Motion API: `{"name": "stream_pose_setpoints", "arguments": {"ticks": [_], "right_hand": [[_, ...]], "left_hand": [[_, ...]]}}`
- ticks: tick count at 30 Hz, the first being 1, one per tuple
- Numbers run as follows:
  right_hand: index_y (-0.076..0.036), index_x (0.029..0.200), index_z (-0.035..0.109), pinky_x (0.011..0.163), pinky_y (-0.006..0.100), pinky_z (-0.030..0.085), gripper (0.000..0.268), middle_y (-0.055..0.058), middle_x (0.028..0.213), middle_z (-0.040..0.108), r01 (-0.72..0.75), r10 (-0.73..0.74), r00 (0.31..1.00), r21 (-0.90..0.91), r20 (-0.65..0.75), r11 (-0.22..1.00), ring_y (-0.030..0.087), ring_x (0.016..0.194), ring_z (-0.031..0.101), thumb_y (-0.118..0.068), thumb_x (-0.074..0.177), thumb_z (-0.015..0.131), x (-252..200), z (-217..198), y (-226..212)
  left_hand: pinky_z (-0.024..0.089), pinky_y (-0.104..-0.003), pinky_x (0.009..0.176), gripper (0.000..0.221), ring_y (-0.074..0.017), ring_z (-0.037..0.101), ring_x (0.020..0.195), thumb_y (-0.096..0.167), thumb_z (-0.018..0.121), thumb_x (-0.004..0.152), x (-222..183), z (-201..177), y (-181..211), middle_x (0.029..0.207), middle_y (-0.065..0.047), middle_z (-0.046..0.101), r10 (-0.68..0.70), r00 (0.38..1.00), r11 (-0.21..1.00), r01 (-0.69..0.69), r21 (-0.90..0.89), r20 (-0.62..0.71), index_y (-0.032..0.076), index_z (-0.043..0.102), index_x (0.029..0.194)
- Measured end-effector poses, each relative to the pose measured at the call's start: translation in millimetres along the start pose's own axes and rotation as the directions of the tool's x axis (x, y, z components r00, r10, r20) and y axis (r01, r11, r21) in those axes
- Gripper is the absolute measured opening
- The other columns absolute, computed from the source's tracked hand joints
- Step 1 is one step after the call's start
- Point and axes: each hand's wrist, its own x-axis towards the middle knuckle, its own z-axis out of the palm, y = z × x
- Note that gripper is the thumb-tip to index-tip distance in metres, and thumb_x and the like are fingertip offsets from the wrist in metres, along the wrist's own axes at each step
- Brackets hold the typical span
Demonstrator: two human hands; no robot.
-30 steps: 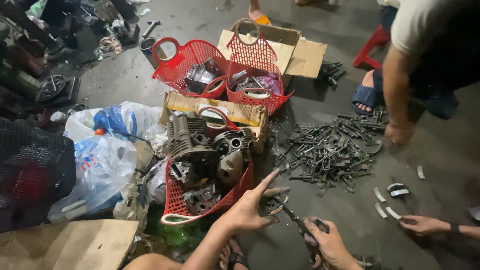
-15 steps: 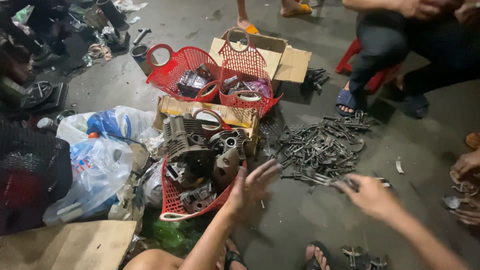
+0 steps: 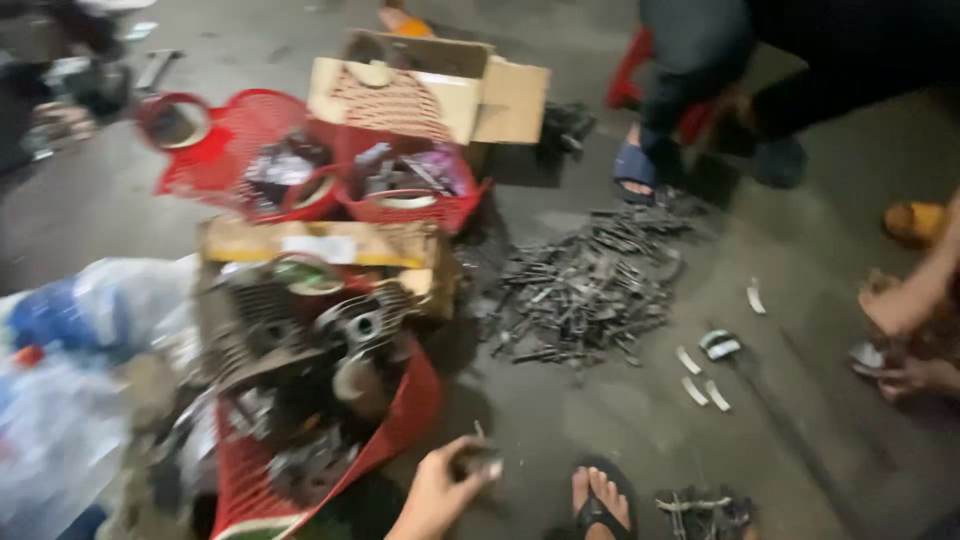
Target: Sorting and inspecting motorcycle connecting rods and bearings on the floor.
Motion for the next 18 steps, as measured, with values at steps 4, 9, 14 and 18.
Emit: {"name": "stream_pose_setpoints", "arguments": {"ticks": [4, 9, 14, 18], "right_hand": [[-0.036, 0.162, 0.028, 0.125, 0.035, 0.022, 0.070, -0.013, 0.170, 0.027, -0.010, 0.007, 0.996, -0.028, -0.089, 1.000, 0.011, 0.156, 0.026, -0.070, 0.103, 0.014, 8.3, 29.3, 8.2], [-0.011, 0.140, 0.055, 0.106, 0.027, 0.059, 0.059, 0.007, 0.136, 0.071, 0.371, -0.343, 0.895, 0.049, -0.286, 0.927, 0.015, 0.118, 0.077, -0.045, 0.092, 0.058, 65.8, -13.9, 226.3], [-0.007, 0.133, 0.054, 0.088, 0.046, 0.058, 0.057, 0.020, 0.121, 0.065, 0.380, -0.357, 0.846, -0.023, -0.397, 0.925, 0.040, 0.107, 0.068, -0.032, 0.086, 0.074, -41.6, -143.1, 71.8], [-0.007, 0.125, 0.054, 0.086, 0.047, 0.056, 0.054, 0.018, 0.115, 0.062, 0.554, -0.534, 0.711, -0.103, -0.457, 0.826, 0.040, 0.103, 0.067, -0.023, 0.079, 0.076, -4.8, -138.8, 44.1]], "left_hand": [[0.048, -0.029, 0.065, 0.047, -0.0124, 0.053, 0.064, 0.033, 0.089, 0.074, 20.7, -0.6, -56.1, 0.070, -0.009, 0.065, -0.196, 0.978, 0.914, 0.208, 0.348, -0.069, 0.004, 0.078, 0.109], [0.061, -0.030, 0.077, 0.075, -0.0166, 0.078, 0.076, 0.051, 0.089, 0.074, 42.4, -4.9, -94.6, 0.084, -0.011, 0.080, -0.386, 0.921, 0.803, 0.364, 0.472, -0.054, 0.003, 0.063, 0.126], [0.056, -0.037, 0.082, 0.059, -0.0275, 0.076, 0.089, 0.045, 0.083, 0.083, 70.1, 13.4, -126.1, 0.098, -0.018, 0.077, -0.270, 0.963, 0.802, 0.232, 0.550, -0.011, 0.002, 0.068, 0.121], [0.059, -0.039, 0.079, 0.041, -0.0306, 0.078, 0.086, 0.034, 0.077, 0.085, 114.5, 55.3, -69.8, 0.091, -0.019, 0.078, -0.226, 0.973, 0.857, 0.216, 0.467, -0.036, 0.002, 0.073, 0.110]]}}
